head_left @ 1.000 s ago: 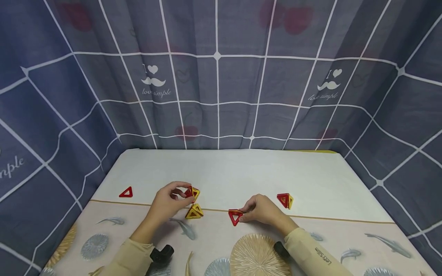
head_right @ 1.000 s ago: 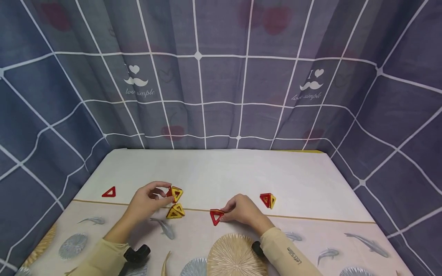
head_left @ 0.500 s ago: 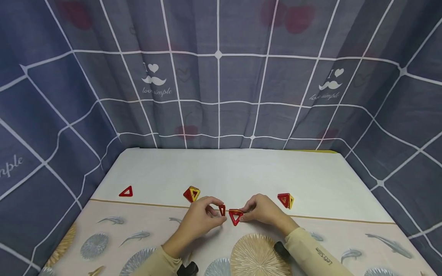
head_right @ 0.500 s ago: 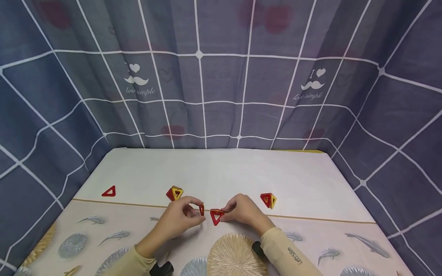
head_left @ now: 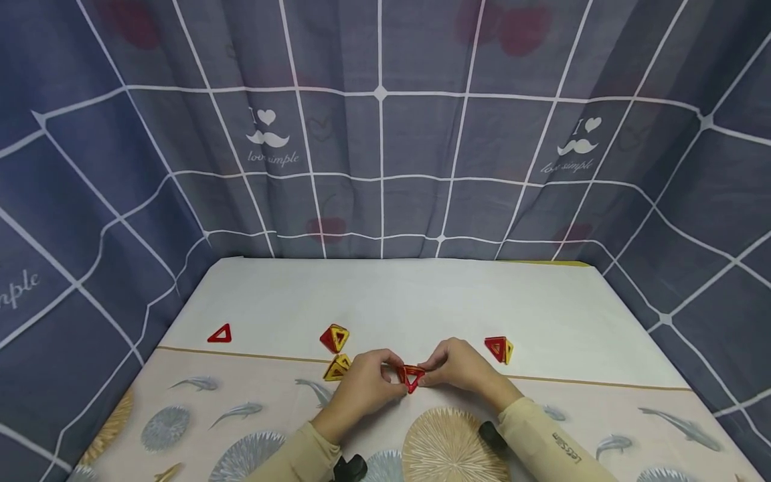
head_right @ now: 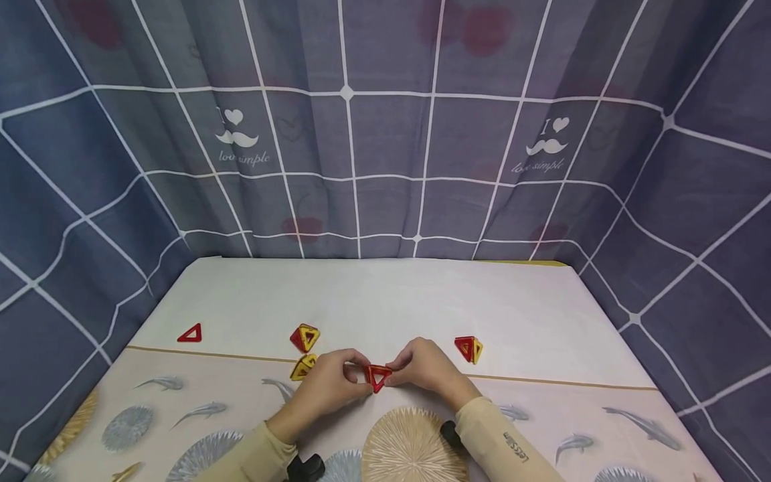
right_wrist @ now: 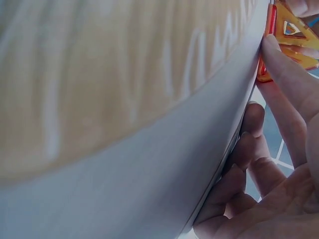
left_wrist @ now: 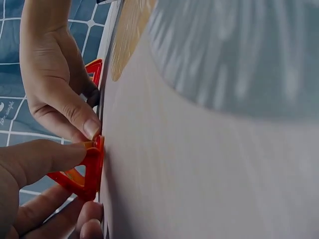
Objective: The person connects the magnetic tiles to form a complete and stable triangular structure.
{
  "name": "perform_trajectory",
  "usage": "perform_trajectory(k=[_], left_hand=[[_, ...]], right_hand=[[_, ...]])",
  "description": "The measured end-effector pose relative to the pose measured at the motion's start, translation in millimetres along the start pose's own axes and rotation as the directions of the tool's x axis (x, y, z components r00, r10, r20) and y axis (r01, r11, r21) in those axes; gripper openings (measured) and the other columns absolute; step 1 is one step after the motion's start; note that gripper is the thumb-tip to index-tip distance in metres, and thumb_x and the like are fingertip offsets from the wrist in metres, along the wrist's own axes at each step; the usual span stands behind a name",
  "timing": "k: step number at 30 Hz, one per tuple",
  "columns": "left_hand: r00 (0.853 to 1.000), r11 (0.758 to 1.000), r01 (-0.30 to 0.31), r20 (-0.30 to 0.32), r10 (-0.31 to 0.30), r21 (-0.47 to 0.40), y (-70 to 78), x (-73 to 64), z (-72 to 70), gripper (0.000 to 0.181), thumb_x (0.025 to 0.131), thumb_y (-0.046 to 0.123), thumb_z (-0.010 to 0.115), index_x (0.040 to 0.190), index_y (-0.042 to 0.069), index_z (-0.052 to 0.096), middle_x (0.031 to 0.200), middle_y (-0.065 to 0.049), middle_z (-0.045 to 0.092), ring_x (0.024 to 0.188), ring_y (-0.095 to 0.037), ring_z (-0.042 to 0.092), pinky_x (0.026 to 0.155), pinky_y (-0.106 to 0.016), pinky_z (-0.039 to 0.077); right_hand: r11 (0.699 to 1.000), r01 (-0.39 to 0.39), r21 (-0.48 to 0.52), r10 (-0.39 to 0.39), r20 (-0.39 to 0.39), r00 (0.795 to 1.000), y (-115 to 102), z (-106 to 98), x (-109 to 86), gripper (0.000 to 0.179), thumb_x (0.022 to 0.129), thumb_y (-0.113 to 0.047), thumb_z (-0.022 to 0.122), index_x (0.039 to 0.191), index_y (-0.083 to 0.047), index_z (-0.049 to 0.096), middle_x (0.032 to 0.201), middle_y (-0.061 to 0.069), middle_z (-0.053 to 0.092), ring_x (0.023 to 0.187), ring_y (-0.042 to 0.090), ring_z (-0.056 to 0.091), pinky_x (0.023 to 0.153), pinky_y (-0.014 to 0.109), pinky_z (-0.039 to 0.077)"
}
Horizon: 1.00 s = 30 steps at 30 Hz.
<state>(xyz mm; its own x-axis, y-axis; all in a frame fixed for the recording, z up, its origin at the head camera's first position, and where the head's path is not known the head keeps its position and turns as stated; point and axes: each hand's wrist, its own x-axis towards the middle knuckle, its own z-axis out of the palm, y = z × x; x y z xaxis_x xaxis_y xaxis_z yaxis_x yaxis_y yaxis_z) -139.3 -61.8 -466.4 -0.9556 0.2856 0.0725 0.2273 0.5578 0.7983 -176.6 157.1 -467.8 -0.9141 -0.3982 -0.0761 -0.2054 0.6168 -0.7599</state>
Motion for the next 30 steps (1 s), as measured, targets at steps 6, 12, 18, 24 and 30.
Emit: perform_trajectory(k=[6,12,18,24,30], left_hand=[[1.0,0.999,-0.025,-0.009,0.026,0.019,-0.2,2.3,3.1,0.027,0.073,0.008,0.086,0.097,0.006,0.073,0.081,-0.002,0.066,0.058,-0.005,0.051,0.05,-0.024,0.043],[1.0,0.998,-0.023,-0.013,0.023,0.056,-0.6,2.4,3.0,0.027,0.072,0.004,0.082,0.097,0.008,0.072,0.081,0.0,0.065,0.058,-0.006,0.05,0.05,-0.025,0.042],[0.999,0.994,-0.041,-0.026,0.044,0.103,-3.0,2.7,1.6,0.029,0.073,0.002,0.079,0.101,0.007,0.074,0.085,0.001,0.067,0.061,-0.005,0.049,0.053,-0.024,0.042],[0.997,0.986,-0.058,-0.04,0.065,0.159,-4.5,0.7,-0.7,0.02,0.076,0.003,0.078,0.096,0.005,0.078,0.086,0.0,0.071,0.07,-0.008,0.052,0.062,-0.028,0.043],[0.999,0.983,-0.033,-0.035,0.04,0.182,-2.9,1.2,-0.5,0.018,0.079,0.002,0.076,0.095,0.009,0.078,0.088,0.003,0.073,0.077,-0.01,0.059,0.068,-0.031,0.048]], right_hand=[[0.999,0.029,0.018,-0.03,0.006,1.0,0.6,0.2,1.3,0.019,0.071,-0.018,0.093,0.086,-0.013,0.083,0.08,-0.006,0.065,0.077,0.013,0.056,0.066,0.029,0.048],[0.999,0.039,-0.004,-0.039,0.005,0.999,0.2,0.1,1.3,0.009,0.078,-0.025,0.088,0.081,-0.019,0.083,0.076,-0.008,0.065,0.072,0.012,0.053,0.062,0.028,0.044],[0.998,0.06,-0.009,-0.06,0.006,0.998,-0.5,0.5,0.7,0.009,0.076,-0.023,0.09,0.079,-0.017,0.083,0.075,-0.008,0.064,0.07,0.011,0.053,0.061,0.027,0.044],[0.997,0.077,-0.017,-0.076,0.029,0.997,0.2,0.4,-0.2,0.012,0.074,-0.023,0.091,0.08,-0.017,0.083,0.076,-0.009,0.064,0.072,0.012,0.054,0.064,0.028,0.045],[0.995,0.096,-0.014,-0.094,0.063,0.994,2.4,-0.5,1.0,0.015,0.075,-0.026,0.091,0.084,-0.018,0.083,0.078,-0.009,0.065,0.075,0.014,0.056,0.066,0.031,0.046]])
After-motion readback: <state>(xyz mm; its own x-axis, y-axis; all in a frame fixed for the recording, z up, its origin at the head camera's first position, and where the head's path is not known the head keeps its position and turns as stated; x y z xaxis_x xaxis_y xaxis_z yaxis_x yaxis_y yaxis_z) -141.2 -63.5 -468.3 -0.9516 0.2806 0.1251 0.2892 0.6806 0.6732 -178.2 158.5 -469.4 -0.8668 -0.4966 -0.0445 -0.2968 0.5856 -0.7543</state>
